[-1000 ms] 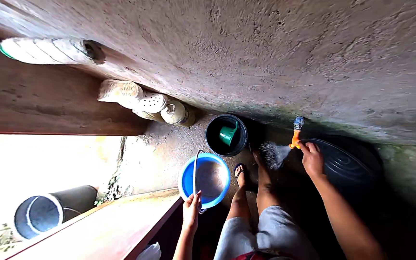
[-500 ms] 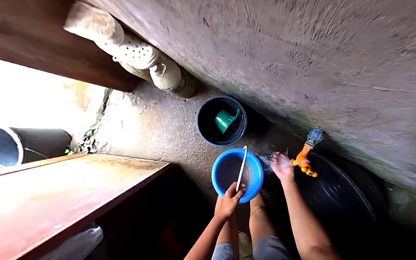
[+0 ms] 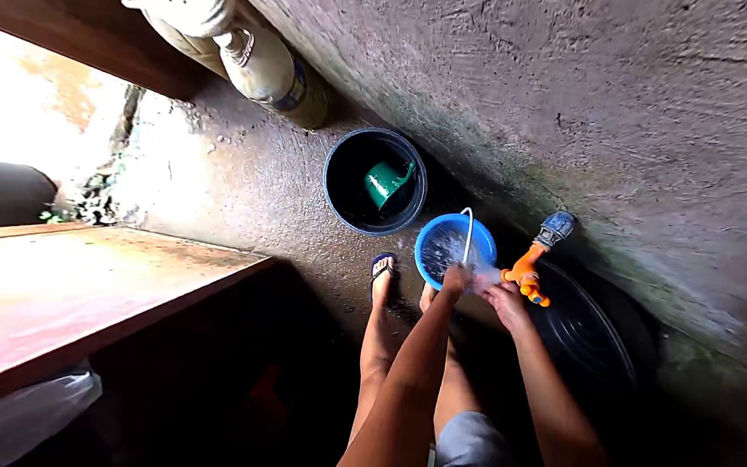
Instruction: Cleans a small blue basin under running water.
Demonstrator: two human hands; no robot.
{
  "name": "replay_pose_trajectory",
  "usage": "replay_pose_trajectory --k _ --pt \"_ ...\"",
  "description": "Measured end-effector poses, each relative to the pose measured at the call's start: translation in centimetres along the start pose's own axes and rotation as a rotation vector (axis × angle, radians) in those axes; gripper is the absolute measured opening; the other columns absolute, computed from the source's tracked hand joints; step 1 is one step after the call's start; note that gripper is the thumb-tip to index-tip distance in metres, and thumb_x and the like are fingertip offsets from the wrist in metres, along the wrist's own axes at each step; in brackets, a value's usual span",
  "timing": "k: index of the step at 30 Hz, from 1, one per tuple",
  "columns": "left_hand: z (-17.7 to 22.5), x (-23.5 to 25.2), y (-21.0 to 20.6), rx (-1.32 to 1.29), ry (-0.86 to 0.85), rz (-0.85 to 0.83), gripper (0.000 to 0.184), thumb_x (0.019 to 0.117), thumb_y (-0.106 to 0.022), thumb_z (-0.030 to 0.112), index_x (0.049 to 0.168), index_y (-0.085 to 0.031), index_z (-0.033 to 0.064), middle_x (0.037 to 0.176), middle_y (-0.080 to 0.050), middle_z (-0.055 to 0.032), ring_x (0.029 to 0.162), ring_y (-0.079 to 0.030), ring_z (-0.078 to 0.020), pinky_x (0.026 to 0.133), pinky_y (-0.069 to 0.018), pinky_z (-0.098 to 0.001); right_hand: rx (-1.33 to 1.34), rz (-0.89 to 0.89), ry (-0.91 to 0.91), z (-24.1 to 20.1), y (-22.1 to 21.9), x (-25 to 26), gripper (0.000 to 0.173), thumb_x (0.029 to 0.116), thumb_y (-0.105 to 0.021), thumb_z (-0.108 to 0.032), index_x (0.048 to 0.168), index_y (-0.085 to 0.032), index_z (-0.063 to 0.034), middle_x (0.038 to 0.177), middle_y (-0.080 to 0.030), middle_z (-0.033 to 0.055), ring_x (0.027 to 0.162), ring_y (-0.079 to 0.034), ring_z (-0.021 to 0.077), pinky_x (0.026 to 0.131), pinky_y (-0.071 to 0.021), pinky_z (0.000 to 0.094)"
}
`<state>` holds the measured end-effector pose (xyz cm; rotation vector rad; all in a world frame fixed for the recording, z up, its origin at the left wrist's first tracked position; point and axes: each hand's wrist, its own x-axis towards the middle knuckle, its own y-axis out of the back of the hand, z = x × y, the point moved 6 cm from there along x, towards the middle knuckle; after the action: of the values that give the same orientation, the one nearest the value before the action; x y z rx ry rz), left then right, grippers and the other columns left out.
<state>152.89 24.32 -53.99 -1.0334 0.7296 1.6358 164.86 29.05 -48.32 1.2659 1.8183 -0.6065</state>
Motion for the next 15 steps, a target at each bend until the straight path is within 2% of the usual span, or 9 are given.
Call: replay_pose_trajectory --k 1,3,5,7,8,10,12,14,15 --pt "0.4 0.3 -0.4 0.041 0.007 0.007 0.038 0.1079 -0.05 0.019 0.129 -0.058 -0.0113 0.127 -0.061 -0.0309 0.119 -0.06 -0.0375 0.106 -0.0457 -0.0507 -0.154 0.13 -0.026 1.1 0.6 0.5 0.028 0.0973 -0.057 0.006 0.125 -0.055 0.0117 0.111 -0.064 0.0208 0.096 -0.066 0.0229 0.086 -0.0577 0.0365" --pt "1.3 -0.1 -1.0 0.015 0.009 0.013 0.041 0.11 -0.046 0.024 0.123 -0.061 -0.011 0.12 -0.064 -0.0297 0.113 -0.062 -0.0363 0.101 -0.0468 -0.0516 -0.372 0.265 -0.134 3.6 1.5 1.4 0.054 0.0981 -0.065 -0.008 0.144 -0.043 0.0104 0.133 -0.057 0.0312 0.119 -0.059 0.0379 0.101 -0.0486 0.0504" --pt "1.6 -1.0 -1.3 -0.095 -0.005 0.03 0.038 0.1099 -0.045 0.025 0.111 -0.064 -0.0091 0.099 -0.064 -0.0208 0.09 -0.062 -0.0261 0.086 -0.0505 -0.0445 -0.332 0.294 -0.265 6.1 1.4 2.1 0.069 0.1004 -0.067 -0.02 0.154 -0.032 0.0062 0.148 -0.047 0.0325 0.133 -0.052 0.0424 0.109 -0.0451 0.0555" --pt "1.3 -1.9 -1.0 -0.248 -0.034 0.052 0.036 0.1096 -0.046 0.027 0.091 -0.059 -0.0004 0.07 -0.049 -0.0024 0.059 -0.047 -0.0109 0.059 -0.0436 -0.0304 -0.125 0.309 -0.351 8.0 0.4 2.6 0.06 0.1057 -0.06 -0.024 0.153 -0.034 0.0026 0.143 -0.05 0.0306 0.116 -0.063 0.0381 0.094 -0.0565 0.0491" --pt "0.9 -2.4 -0.4 -0.336 -0.04 0.057 0.036 0.1098 -0.046 0.027 0.084 -0.056 0.0035 0.062 -0.043 0.0032 0.052 -0.041 -0.0071 0.053 -0.0388 -0.0264 -0.027 0.318 -0.343 8.4 -0.1 2.9 0.05 0.1073 -0.056 -0.02 0.148 -0.039 0.0038 0.134 -0.054 0.0298 0.103 -0.067 0.0343 0.085 -0.0593 0.0447" --pt "-0.4 -3.9 2.1 -0.449 -0.025 0.106 0.036 0.1103 -0.046 0.027 0.086 -0.057 0.0038 0.06 -0.042 0.0057 0.05 -0.041 -0.0053 0.051 -0.0392 -0.024 0.043 0.321 -0.31 7.9 -0.8 2.8 0.035 0.1076 -0.051 -0.008 0.139 -0.047 0.0069 0.12 -0.059 0.0264 0.088 -0.067 0.0265 0.076 -0.0588 0.0375" --pt "-2.2 -5.1 5.2 -0.54 0.011 0.215 0.033 0.111 -0.044 0.024 0.091 -0.058 0.001 0.062 -0.044 0.0036 0.051 -0.044 -0.0067 0.053 -0.0428 -0.0246 -0.063 0.346 -0.269 6.6 -1.3 2.5 0.023 0.1048 -0.05 -0.003 0.123 -0.059 0.008 0.097 -0.063 0.0187 0.072 -0.061 0.0179 0.067 -0.053 0.032" --pt "-3.4 -5.3 6.2 -0.635 0.033 0.274 0.035 0.1112 -0.042 0.022 0.08 -0.05 0.0079 0.055 -0.042 0.0055 0.046 -0.043 -0.0057 0.049 -0.0427 -0.0223 -0.151 0.318 -0.23 6.5 -1.7 2.5 0.023 0.1039 -0.055 -0.005 0.122 -0.062 0.0074 0.1 -0.065 0.0199 0.079 -0.063 0.0214 0.074 -0.0544 0.0371" --pt "-3.6 -5.3 6.0 -0.681 0.039 0.268 0.037 0.1111 -0.042 0.021 0.077 -0.049 0.0095 0.054 -0.041 0.0055 0.045 -0.043 -0.0063 0.049 -0.0428 -0.0228 -0.145 0.273 -0.238 6.9 -2.1 2.6 0.027 0.1031 -0.057 -0.008 0.125 -0.061 0.0078 0.113 -0.065 0.0245 0.096 -0.065 0.0288 0.086 -0.0559 0.0441"
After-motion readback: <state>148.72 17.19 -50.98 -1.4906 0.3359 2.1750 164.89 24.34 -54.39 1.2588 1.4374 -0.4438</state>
